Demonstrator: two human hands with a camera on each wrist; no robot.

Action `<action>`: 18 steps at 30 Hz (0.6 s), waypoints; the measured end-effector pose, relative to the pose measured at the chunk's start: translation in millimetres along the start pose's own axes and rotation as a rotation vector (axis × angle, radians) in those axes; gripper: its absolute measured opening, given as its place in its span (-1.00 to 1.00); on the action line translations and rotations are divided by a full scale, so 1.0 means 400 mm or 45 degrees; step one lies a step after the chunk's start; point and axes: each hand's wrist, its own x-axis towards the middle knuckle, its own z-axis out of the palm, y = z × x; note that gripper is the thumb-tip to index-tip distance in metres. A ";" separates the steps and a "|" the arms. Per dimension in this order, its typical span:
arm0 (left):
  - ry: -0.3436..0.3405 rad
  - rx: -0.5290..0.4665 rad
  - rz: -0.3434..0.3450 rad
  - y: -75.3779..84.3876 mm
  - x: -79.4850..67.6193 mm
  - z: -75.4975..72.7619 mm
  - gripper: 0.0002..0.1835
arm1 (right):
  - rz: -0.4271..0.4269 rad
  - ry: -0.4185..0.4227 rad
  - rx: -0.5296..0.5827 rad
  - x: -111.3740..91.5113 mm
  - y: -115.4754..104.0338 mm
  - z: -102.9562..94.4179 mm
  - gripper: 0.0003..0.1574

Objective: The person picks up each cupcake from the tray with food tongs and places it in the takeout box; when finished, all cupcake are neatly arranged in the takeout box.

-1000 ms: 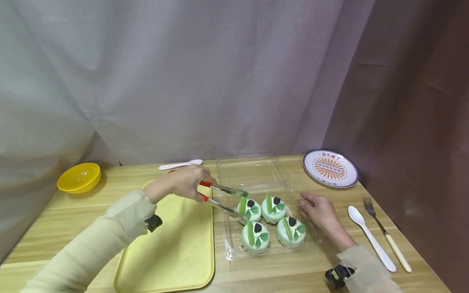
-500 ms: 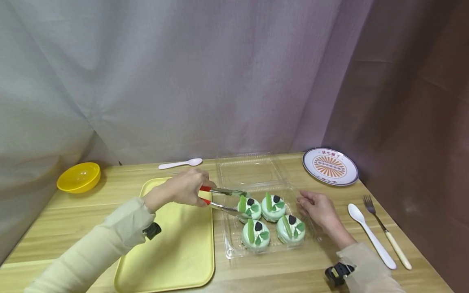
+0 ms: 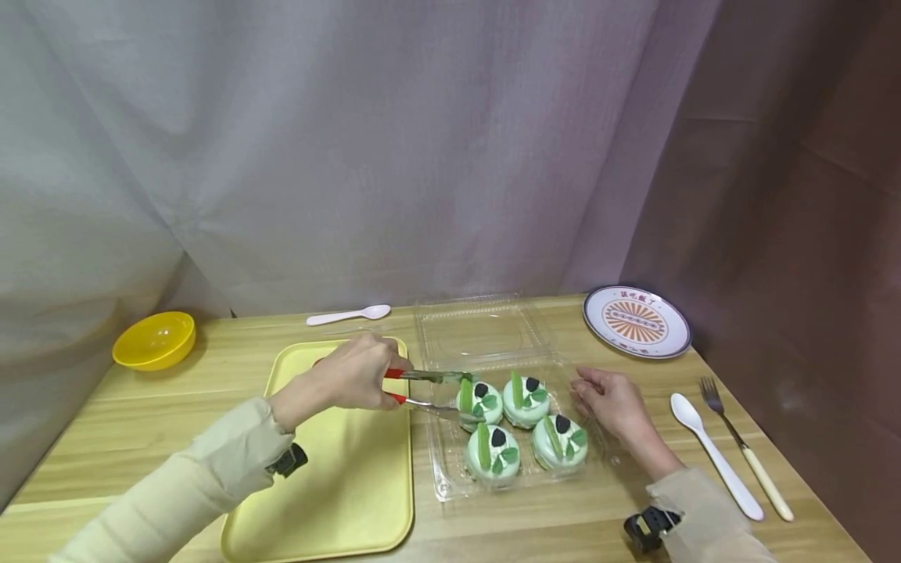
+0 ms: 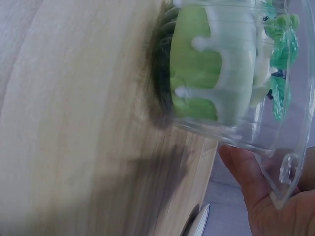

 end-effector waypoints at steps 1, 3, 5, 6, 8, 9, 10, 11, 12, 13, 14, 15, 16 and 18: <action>-0.002 -0.002 -0.012 0.004 -0.001 0.000 -0.80 | 0.000 0.001 -0.008 0.001 0.000 0.000 -0.46; -0.009 0.004 -0.032 0.009 -0.001 -0.001 -0.83 | 0.002 0.004 -0.017 0.002 0.001 0.000 -0.46; -0.009 0.006 -0.046 0.013 -0.002 -0.004 -0.83 | 0.002 0.007 -0.025 0.003 0.001 0.000 -0.46; -0.013 0.006 -0.055 0.015 -0.003 -0.005 -0.83 | 0.002 0.009 -0.027 0.003 0.000 0.000 -0.46; -0.024 -0.001 -0.075 0.017 -0.005 -0.008 -0.85 | 0.001 0.014 -0.031 0.003 0.000 0.000 -0.46; -0.028 -0.008 -0.083 0.018 -0.006 -0.009 -0.85 | 0.001 0.018 -0.035 0.003 0.000 0.000 -0.46; -0.031 -0.015 -0.089 0.019 -0.007 -0.011 -0.85 | 0.000 0.022 -0.037 0.003 0.000 0.001 -0.46; -0.038 -0.023 -0.095 0.019 -0.008 -0.013 -0.85 | -0.002 0.026 -0.038 0.003 -0.001 0.001 -0.46; -0.043 -0.030 -0.096 0.019 -0.009 -0.015 -0.85 | -0.003 0.032 -0.040 0.003 -0.001 0.002 -0.47; -0.054 -0.031 -0.098 0.019 -0.010 -0.017 -0.85 | -0.005 0.036 -0.041 0.002 -0.001 0.002 -0.47; -0.062 -0.035 -0.096 0.018 -0.010 -0.020 -0.85 | -0.007 0.039 -0.042 0.002 -0.001 0.002 -0.47; -0.066 -0.037 -0.091 0.018 -0.011 -0.022 -0.84 | -0.008 0.043 -0.044 0.002 -0.001 0.002 -0.47; -0.071 -0.041 -0.089 0.017 -0.012 -0.024 -0.82 | -0.008 0.046 -0.043 0.002 -0.002 0.002 -0.47; -0.083 -0.045 -0.085 0.015 -0.012 -0.026 -0.80 | -0.008 0.047 -0.042 0.002 -0.002 0.003 -0.47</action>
